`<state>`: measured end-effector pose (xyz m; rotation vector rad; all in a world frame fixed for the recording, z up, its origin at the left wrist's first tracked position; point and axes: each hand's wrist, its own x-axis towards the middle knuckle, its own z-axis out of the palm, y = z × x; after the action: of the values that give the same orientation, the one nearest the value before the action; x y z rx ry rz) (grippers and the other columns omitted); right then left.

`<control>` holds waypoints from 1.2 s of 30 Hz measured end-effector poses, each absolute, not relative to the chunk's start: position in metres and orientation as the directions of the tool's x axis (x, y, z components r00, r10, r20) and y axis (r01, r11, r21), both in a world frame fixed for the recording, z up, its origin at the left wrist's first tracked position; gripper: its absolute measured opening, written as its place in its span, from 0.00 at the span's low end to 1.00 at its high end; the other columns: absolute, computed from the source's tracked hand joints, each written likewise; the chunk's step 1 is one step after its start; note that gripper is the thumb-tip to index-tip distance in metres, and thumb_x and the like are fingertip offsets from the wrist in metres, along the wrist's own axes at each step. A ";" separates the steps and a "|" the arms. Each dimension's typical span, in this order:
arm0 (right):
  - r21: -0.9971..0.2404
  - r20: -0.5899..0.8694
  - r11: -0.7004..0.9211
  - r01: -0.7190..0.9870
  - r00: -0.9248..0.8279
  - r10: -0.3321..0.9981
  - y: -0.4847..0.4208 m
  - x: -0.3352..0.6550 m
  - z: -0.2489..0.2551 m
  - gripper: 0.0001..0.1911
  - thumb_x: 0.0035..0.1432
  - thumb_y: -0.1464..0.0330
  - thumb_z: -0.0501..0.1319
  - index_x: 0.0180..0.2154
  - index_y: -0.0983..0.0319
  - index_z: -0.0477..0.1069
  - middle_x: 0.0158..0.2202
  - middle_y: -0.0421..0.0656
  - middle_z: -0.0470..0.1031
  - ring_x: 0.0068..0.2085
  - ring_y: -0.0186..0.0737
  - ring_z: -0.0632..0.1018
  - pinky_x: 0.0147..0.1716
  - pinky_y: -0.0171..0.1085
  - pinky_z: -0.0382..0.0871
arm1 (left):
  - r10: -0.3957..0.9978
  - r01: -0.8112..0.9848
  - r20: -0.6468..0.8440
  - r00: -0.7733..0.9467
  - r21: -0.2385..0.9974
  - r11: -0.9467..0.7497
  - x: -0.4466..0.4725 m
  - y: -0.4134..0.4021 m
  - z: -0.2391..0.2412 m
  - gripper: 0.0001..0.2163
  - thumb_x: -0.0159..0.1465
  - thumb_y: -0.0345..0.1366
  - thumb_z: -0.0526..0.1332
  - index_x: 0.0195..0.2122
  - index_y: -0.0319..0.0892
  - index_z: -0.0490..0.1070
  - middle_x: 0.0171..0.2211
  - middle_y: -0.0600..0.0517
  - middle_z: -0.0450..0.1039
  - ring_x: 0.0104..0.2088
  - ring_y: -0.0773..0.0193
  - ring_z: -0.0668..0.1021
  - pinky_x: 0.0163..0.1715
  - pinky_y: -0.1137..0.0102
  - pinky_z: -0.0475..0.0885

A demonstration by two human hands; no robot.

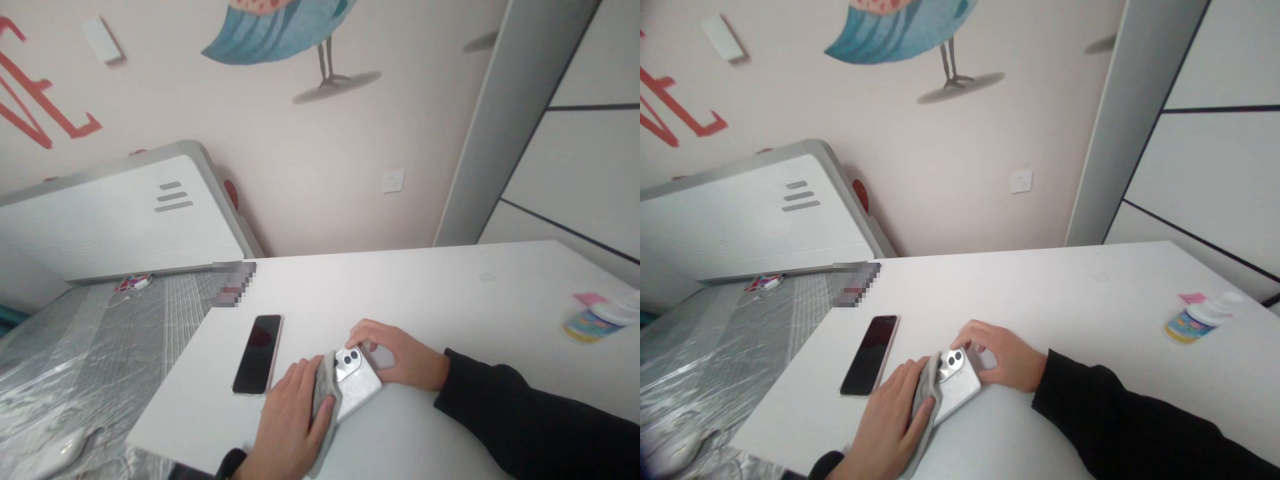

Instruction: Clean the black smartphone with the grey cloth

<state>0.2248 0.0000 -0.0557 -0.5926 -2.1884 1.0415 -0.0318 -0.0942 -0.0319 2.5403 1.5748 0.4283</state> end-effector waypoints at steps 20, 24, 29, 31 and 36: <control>-0.519 0.559 0.834 0.187 -0.664 0.497 0.001 0.227 -0.067 0.12 0.73 0.64 0.57 0.48 0.61 0.77 0.47 0.48 0.84 0.47 0.42 0.83 0.47 0.40 0.76 | 0.720 0.701 0.111 0.685 0.172 -0.692 -0.039 -0.124 -0.001 0.36 0.75 0.33 0.51 0.75 0.49 0.26 0.71 0.45 0.60 0.68 0.57 0.67 0.62 0.58 0.71; -0.504 0.563 0.837 0.214 -0.653 0.506 0.001 0.226 -0.065 0.19 0.75 0.59 0.51 0.45 0.62 0.76 0.42 0.48 0.84 0.42 0.42 0.82 0.42 0.40 0.75 | 0.749 0.708 0.065 0.659 0.284 -0.647 -0.024 -0.116 0.015 0.40 0.70 0.26 0.53 0.75 0.50 0.28 0.71 0.46 0.59 0.65 0.59 0.71 0.59 0.61 0.75; -0.454 0.526 0.860 0.234 -0.709 0.471 -0.001 0.224 -0.063 0.28 0.75 0.51 0.46 0.36 0.61 0.75 0.30 0.45 0.80 0.32 0.40 0.78 0.32 0.37 0.68 | 0.761 0.752 -0.044 0.647 0.202 -0.627 -0.002 -0.094 0.013 0.34 0.65 0.22 0.53 0.72 0.45 0.48 0.59 0.45 0.75 0.49 0.59 0.83 0.45 0.67 0.81; -0.428 0.508 0.871 0.241 -0.733 0.453 -0.002 0.223 -0.063 0.32 0.75 0.49 0.43 0.32 0.61 0.74 0.27 0.44 0.77 0.29 0.39 0.75 0.29 0.37 0.64 | 0.783 0.795 -0.146 0.605 0.069 -0.602 0.011 -0.088 0.015 0.29 0.64 0.20 0.53 0.67 0.42 0.58 0.48 0.46 0.80 0.38 0.59 0.85 0.36 0.68 0.82; -0.418 0.471 0.861 0.289 -0.742 0.477 -0.004 0.222 -0.062 0.35 0.75 0.50 0.40 0.28 0.61 0.71 0.25 0.43 0.73 0.28 0.39 0.71 0.29 0.38 0.60 | 0.836 0.828 -0.266 0.480 -0.179 -0.532 0.041 -0.080 0.027 0.16 0.66 0.18 0.54 0.52 0.40 0.67 0.35 0.51 0.78 0.27 0.57 0.84 0.26 0.66 0.79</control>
<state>0.2224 -0.0039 -0.0620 -0.5548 -2.4496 0.4296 0.0414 -0.0797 0.0270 2.7246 1.5316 -0.5136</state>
